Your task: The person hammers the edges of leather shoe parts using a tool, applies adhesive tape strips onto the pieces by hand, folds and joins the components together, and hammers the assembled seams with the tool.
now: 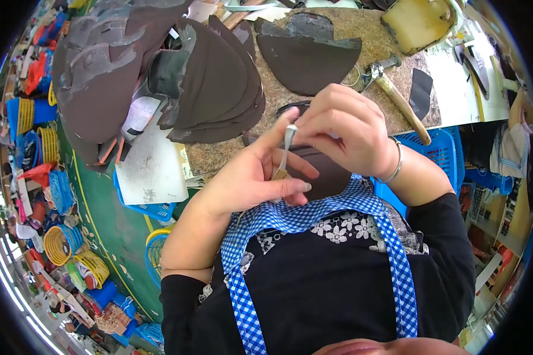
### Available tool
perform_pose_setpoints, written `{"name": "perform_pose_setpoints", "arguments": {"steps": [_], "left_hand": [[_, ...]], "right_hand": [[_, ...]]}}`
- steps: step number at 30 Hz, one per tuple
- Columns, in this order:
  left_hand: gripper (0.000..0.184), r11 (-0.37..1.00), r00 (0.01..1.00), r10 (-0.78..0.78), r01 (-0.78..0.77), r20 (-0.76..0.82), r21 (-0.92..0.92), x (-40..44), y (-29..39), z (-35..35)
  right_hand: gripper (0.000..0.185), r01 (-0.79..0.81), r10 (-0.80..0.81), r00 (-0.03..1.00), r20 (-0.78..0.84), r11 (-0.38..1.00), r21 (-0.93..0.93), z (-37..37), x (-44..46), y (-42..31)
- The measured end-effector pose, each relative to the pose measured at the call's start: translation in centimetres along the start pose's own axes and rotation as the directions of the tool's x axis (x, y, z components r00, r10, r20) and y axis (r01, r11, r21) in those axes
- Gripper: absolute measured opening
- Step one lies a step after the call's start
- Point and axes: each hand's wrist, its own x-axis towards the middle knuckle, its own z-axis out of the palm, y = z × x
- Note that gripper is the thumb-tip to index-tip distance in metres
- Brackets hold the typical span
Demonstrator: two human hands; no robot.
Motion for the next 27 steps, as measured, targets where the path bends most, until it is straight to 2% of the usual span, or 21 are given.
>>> {"name": "perform_pose_setpoints", "arguments": {"steps": [3,4,5,7,8,9,11,12,13,14,15,16,17,19,20,21,22,23,25,26,27], "left_hand": [[0.085,0.997,0.998,-0.033,0.029,-0.055,-0.068,0.5,-1.0,-2.5],[0.072,1.0,0.999,-0.014,0.015,0.051,-0.014,0.5,-1.5,-3.7],[0.072,1.0,0.999,-0.017,0.018,0.049,-0.015,0.1,-1.6,-4.2],[0.053,0.987,0.964,-0.111,0.079,0.243,0.14,-0.3,-1.3,-4.5],[0.034,0.991,0.963,-0.088,0.059,0.254,0.12,-0.4,-1.4,-4.7],[0.034,0.992,0.964,-0.085,0.056,0.253,0.117,-0.4,-1.3,-5.0],[0.023,0.987,0.947,-0.161,0.151,0.277,0.055,-0.5,-1.4,-5.6],[0.012,0.983,0.95,-0.183,0.178,0.252,0.044,-0.4,-0.9,-5.4],[0.012,0.982,0.949,-0.188,0.184,0.253,0.042,-0.4,-0.8,-4.9],[0.008,0.958,0.992,-0.112,0.093,0.058,0.273,-0.2,-0.7,-4.3],[0.006,0.865,0.994,0.017,0.041,-0.11,0.501,0.1,-0.7,-3.8],[0.002,0.621,0.923,0.346,-0.093,-0.167,0.778,0.1,-1.0,-3.4],[0.002,0.272,0.781,0.621,-0.131,-0.07,0.953,0.0,-0.7,-2.8],[0.008,0.082,0.428,0.896,-0.424,0.12,0.902,0.8,-0.5,-2.6],[0.008,0.085,0.432,0.894,-0.427,0.12,0.9,0.9,-0.5,-2.0],[0.012,0.286,0.504,0.863,-0.533,0.028,0.796,0.7,-0.3,-1.3],[0.016,0.47,0.583,0.811,-0.603,-0.046,0.645,0.5,0.2,-0.7],[0.024,0.658,0.754,0.636,-0.421,-0.162,0.624,0.4,1.1,-0.3],[0.024,0.676,0.916,0.383,-0.194,-0.115,0.711,2.6,0.7,-3.1],[0.02,0.711,0.957,0.282,-0.159,-0.07,0.685,3.9,-0.7,-5.0],[0.016,0.779,0.981,0.082,0.048,-0.177,0.625,4.4,-1.3,-5.9]], "right_hand": [[0.021,0.047,-0.047,0.997,-0.054,0.999,-0.002,-0.6,0.3,-1.1],[0.022,0.03,-0.028,0.997,-0.068,0.999,0.028,-0.7,0.5,-1.3],[0.022,0.028,-0.026,0.997,-0.068,0.999,0.031,-0.8,0.5,-1.3],[0.022,-0.298,0.299,0.954,0.018,0.94,0.165,-1.1,0.2,-1.3],[0.022,-0.297,0.298,0.954,0.019,0.941,0.164,-1.3,0.0,-1.2],[0.021,-0.292,0.294,0.956,0.02,0.939,0.179,-1.5,-0.2,-1.1],[0.019,-0.289,0.289,0.957,0.028,0.933,0.213,-1.7,-0.7,-1.1],[0.02,-0.29,0.286,0.957,0.046,0.941,0.175,-1.9,-0.7,-1.4],[0.02,-0.295,0.291,0.956,0.045,0.939,0.176,-1.9,-0.8,-1.5],[0.02,-0.243,0.243,0.97,0.023,0.956,0.165,-1.9,-0.7,-1.6],[0.021,-0.19,0.192,0.981,0.0,0.97,0.15,-1.9,-0.7,-1.6],[0.021,-0.195,0.198,0.98,-0.002,0.97,0.145,-2.1,-0.5,-1.7],[0.021,-0.14,0.145,0.989,-0.027,0.982,0.128,-2.5,-0.1,-2.0],[0.021,-0.09,0.096,0.994,-0.05,0.99,0.108,-3.1,0.3,-2.2],[0.02,-0.157,0.175,0.977,-0.121,0.977,0.141,-3.3,0.4,-2.0],[0.019,-0.22,0.253,0.949,-0.188,0.959,0.179,-3.4,0.4,-1.7],[0.017,-0.286,0.37,0.902,-0.224,0.899,0.332,-2.6,0.3,-1.2],[0.017,-0.286,0.37,0.901,-0.227,0.9,0.329,-2.0,-0.1,0.0],[0.016,-0.508,0.692,0.707,-0.146,0.641,0.575,-0.7,-1.2,2.5],[0.016,-0.593,0.674,0.726,-0.136,0.714,0.374,-0.2,-2.1,3.3],[0.015,-0.643,0.659,0.742,-0.12,0.751,0.152,0.4,-3.3,4.1]]}}
